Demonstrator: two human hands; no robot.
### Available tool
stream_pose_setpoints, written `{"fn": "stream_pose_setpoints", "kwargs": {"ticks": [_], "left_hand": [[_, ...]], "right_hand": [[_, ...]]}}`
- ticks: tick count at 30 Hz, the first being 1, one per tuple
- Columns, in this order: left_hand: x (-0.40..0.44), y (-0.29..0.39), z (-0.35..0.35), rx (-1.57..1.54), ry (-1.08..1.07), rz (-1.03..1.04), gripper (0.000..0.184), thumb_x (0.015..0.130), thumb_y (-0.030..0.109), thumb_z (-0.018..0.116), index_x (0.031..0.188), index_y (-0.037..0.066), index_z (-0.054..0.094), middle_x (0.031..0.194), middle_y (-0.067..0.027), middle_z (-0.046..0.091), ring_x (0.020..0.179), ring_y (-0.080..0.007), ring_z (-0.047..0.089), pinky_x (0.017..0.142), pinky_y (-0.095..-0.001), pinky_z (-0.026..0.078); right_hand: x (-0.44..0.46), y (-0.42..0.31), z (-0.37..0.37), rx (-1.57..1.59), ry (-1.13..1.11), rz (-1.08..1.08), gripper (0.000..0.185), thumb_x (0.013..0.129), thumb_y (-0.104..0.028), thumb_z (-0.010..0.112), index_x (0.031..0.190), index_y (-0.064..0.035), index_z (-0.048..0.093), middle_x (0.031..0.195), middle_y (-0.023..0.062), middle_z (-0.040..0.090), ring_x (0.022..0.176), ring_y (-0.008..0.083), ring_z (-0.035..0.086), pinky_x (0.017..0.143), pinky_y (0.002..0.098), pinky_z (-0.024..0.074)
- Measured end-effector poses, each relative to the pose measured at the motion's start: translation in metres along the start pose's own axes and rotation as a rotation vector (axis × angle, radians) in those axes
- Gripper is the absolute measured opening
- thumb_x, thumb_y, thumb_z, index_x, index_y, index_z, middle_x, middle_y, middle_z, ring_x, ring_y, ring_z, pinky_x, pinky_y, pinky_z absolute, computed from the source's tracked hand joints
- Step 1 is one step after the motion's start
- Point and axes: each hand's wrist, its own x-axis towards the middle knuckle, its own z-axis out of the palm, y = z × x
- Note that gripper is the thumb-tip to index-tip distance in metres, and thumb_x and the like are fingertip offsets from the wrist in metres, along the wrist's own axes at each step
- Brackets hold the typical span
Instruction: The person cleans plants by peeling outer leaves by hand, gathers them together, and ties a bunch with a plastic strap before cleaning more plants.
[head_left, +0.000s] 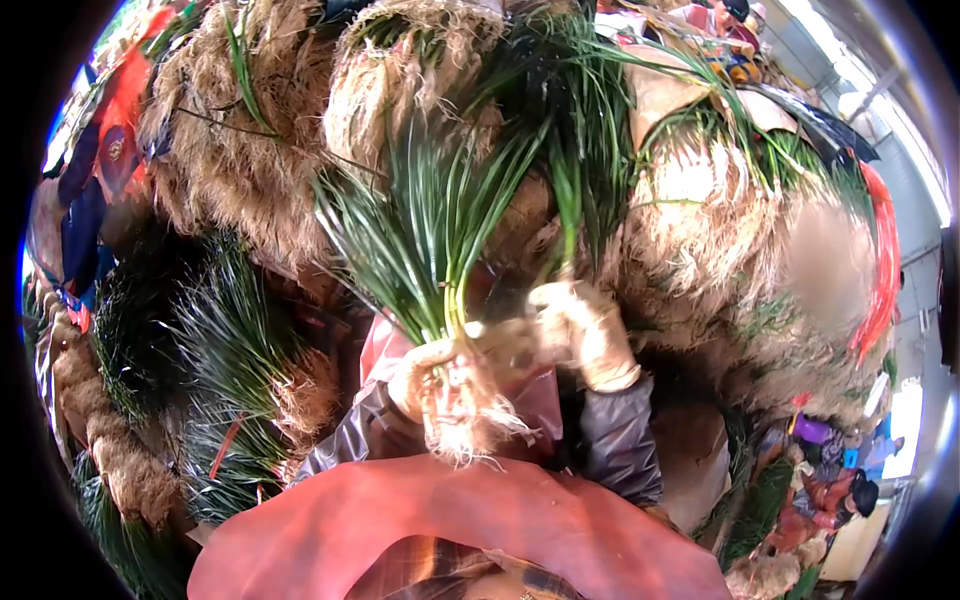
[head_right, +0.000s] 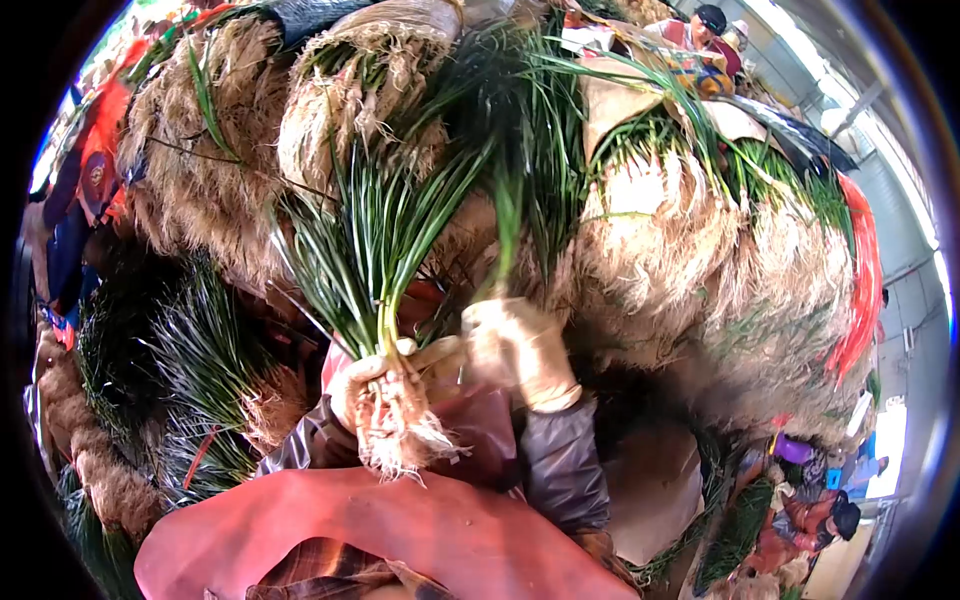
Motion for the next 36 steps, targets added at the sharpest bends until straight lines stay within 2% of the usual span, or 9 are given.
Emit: {"fn": "stream_pose_setpoints", "kwargs": {"ticks": [6,10,14,17,20,26,29,34,36], "left_hand": [[0.015,-0.013,0.018,0.065,0.136,-0.128,0.04,0.087,0.019,0.064,0.124,0.004,0.057,0.091,-0.0063,0.065,0.083,-0.0198,0.067,0.069,-0.0361,0.057],[0.006,-0.002,0.03,0.029,0.18,-0.152,0.036,0.086,0.017,0.064,0.12,0.003,0.059,0.093,-0.0063,0.066,0.071,-0.019,0.064,0.065,-0.0341,0.055],[0.008,-0.012,0.02,0.228,0.327,-0.131,0.033,0.086,0.014,0.065,0.116,0.002,0.058,0.095,-0.0086,0.065,0.073,-0.0183,0.063,0.066,-0.0323,0.055],[0.004,-0.008,0.016,0.104,0.2,-0.022,0.034,0.085,0.012,0.064,0.116,0.0,0.056,0.101,-0.0141,0.063,0.084,-0.0207,0.063,0.067,-0.0324,0.055],[-0.011,0.001,0.042,-0.021,0.133,-0.049,0.037,0.085,0.011,0.063,0.119,-0.002,0.055,0.103,-0.0164,0.063,0.085,-0.0232,0.063,0.066,-0.0328,0.055],[0.003,-0.016,0.022,-0.132,0.077,-0.032,0.037,0.087,0.012,0.062,0.121,-0.001,0.056,0.111,-0.0176,0.062,0.097,-0.03,0.062,0.077,-0.0392,0.057],[0.009,-0.021,0.015,-0.172,-0.078,-0.132,0.045,0.087,0.016,0.062,0.128,0.001,0.052,0.117,-0.0174,0.06,0.099,-0.032,0.063,0.076,-0.0416,0.058],[-0.006,-0.008,0.024,-0.09,-0.044,-0.031,0.044,0.087,0.01,0.061,0.128,-0.004,0.051,0.122,-0.026,0.06,0.107,-0.0373,0.063,0.084,-0.0476,0.057],[-0.008,-0.008,0.029,-0.043,-0.007,-0.049,0.048,0.085,0.013,0.063,0.129,-0.004,0.049,0.107,-0.0192,0.063,0.098,-0.0325,0.065,0.078,-0.0417,0.057]], "right_hand": [[0.029,0.066,-0.018,-0.868,0.524,-0.771,0.007,0.089,0.001,0.058,0.083,-0.0006,0.063,0.086,0.0068,0.068,0.073,0.0156,0.063,0.069,0.0281,0.0516],[0.015,0.034,0.006,-0.447,0.33,-0.472,0.013,0.093,-0.013,0.063,0.1,-0.0021,0.065,0.094,0.0102,0.069,0.082,0.0179,0.067,0.075,0.0309,0.0556],[0.014,0.039,0.033,-0.966,0.182,-0.322,0.018,0.09,-0.024,0.068,0.092,-0.0064,0.068,0.085,0.0061,0.071,0.068,0.0187,0.065,0.065,0.03,0.0542],[0.039,0.048,0.008,-1.065,0.629,-0.688,0.009,0.092,-0.011,0.061,0.09,-0.0036,0.066,0.079,0.004,0.067,0.066,0.0121,0.06,0.058,0.0252,0.049],[0.046,0.027,-0.065,0.085,0.607,-0.635,0.022,0.099,-0.023,0.054,0.097,-0.0024,0.061,0.085,0.0101,0.066,0.059,0.0112,0.059,0.046,0.0219,0.0451],[-0.015,0.03,0.01,0.175,0.293,0.215,0.034,0.096,-0.031,0.058,0.115,-0.0025,0.06,0.097,0.0113,0.067,0.073,0.015,0.064,0.066,0.0269,0.0537],[0.002,0.061,0.008,0.38,0.006,0.107,0.031,0.097,-0.022,0.055,0.117,-0.0003,0.061,0.076,-0.0028,0.058,0.071,0.0079,0.055,0.062,0.0244,0.0462],[-0.001,0.052,-0.086,-0.265,0.266,0.061,0.035,0.094,-0.021,0.059,0.123,-0.0011,0.062,0.06,-0.0039,0.05,0.055,0.0127,0.05,0.057,0.0283,0.0416],[-0.029,0.068,-0.094,-2.091,0.523,0.056,0.043,0.088,-0.025,0.065,0.127,-0.0064,0.06,0.068,0.0029,0.06,0.064,0.0237,0.058,0.067,0.0385,0.0458]]}}
